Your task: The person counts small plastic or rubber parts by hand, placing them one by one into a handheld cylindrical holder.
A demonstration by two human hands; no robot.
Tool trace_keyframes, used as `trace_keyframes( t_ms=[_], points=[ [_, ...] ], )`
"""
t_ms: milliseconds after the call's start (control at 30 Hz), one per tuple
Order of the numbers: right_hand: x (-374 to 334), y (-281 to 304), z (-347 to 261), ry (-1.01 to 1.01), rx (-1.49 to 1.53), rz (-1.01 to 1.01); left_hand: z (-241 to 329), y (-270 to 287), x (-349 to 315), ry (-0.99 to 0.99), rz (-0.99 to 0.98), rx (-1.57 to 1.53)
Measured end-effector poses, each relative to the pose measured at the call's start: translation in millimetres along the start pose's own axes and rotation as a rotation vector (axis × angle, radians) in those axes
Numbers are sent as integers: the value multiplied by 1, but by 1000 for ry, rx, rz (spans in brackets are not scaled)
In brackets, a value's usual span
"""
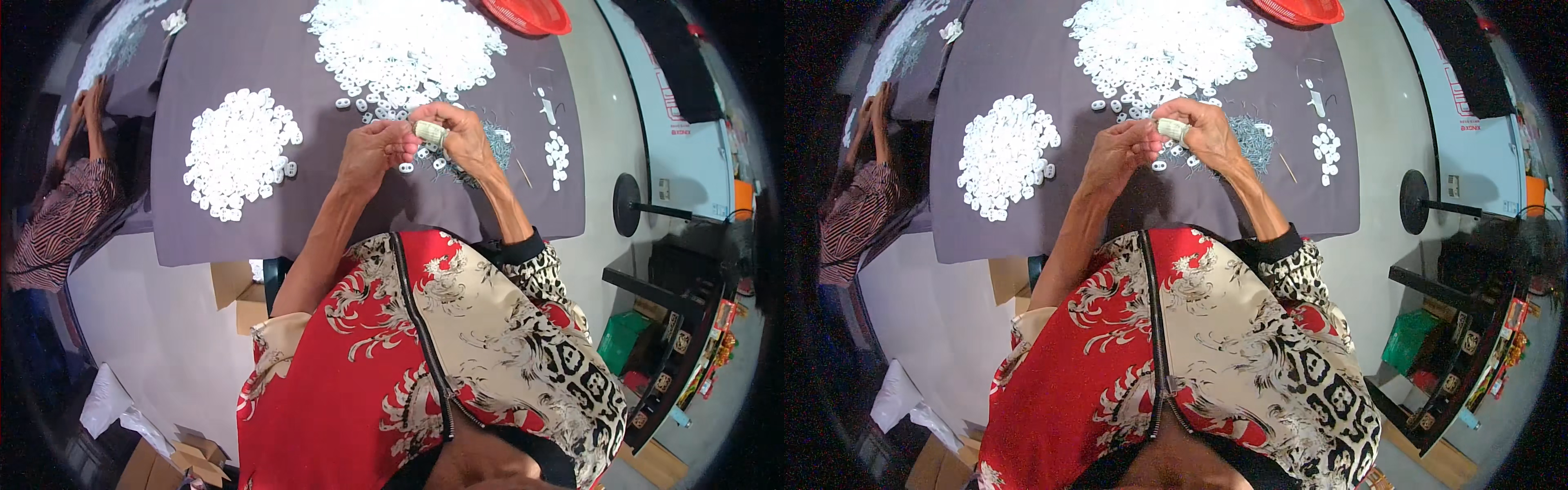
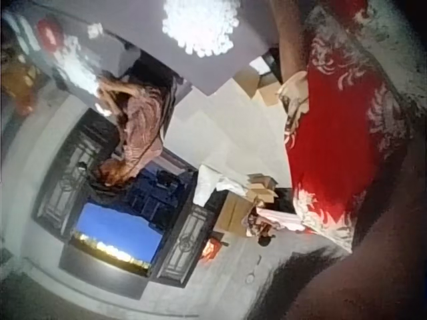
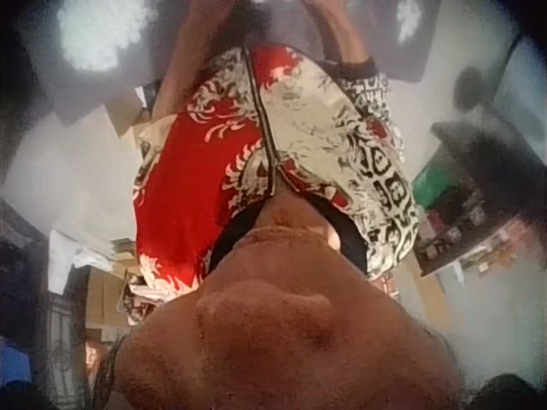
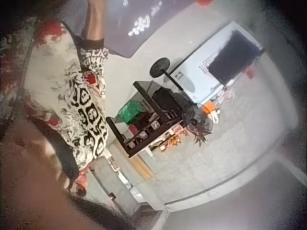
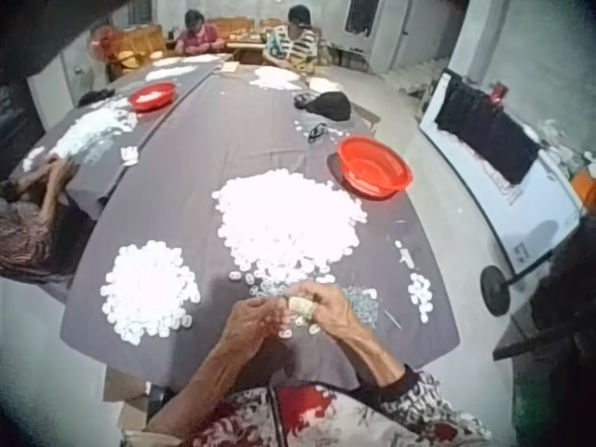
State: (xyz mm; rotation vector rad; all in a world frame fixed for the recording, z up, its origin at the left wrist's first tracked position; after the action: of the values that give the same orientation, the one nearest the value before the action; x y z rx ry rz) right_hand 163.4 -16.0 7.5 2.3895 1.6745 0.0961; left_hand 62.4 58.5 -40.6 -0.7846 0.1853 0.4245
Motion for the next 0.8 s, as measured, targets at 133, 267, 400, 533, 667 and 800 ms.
trace_keyframes(
  t_ms=[133,267,400,533,667,800],
  points=[
    [-3,5,4,-52,-28,1,3,-5,2,-57,8,-10],
    [-3,2,2,-51,-11,24,5,-6,1,-111,47,21],
    [-2,5,3,-70,-106,75,4,-6,4,-143,68,25],
    [-2,2,-7,32,-128,78,10,-7,0,-231,123,95],
    [-7,-1,-16,174,-350,146,1,-6,1,-202,86,73],
    [-11,3,2,154,-289,200,-6,-8,-8,-113,80,179]
  ],
)
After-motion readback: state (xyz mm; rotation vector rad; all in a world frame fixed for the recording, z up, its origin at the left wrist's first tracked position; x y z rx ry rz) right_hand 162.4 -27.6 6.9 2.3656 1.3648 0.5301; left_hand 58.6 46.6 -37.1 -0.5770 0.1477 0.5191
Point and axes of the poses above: each hand's wrist, its own x-axis towards the middle knuckle, its own y-axis out of the back of the hand, z = x × y, the point moved 6 cm from there along x, towards the middle knuckle, and after that the axes turned 8 degrees about -z, right-handed, at the moved point
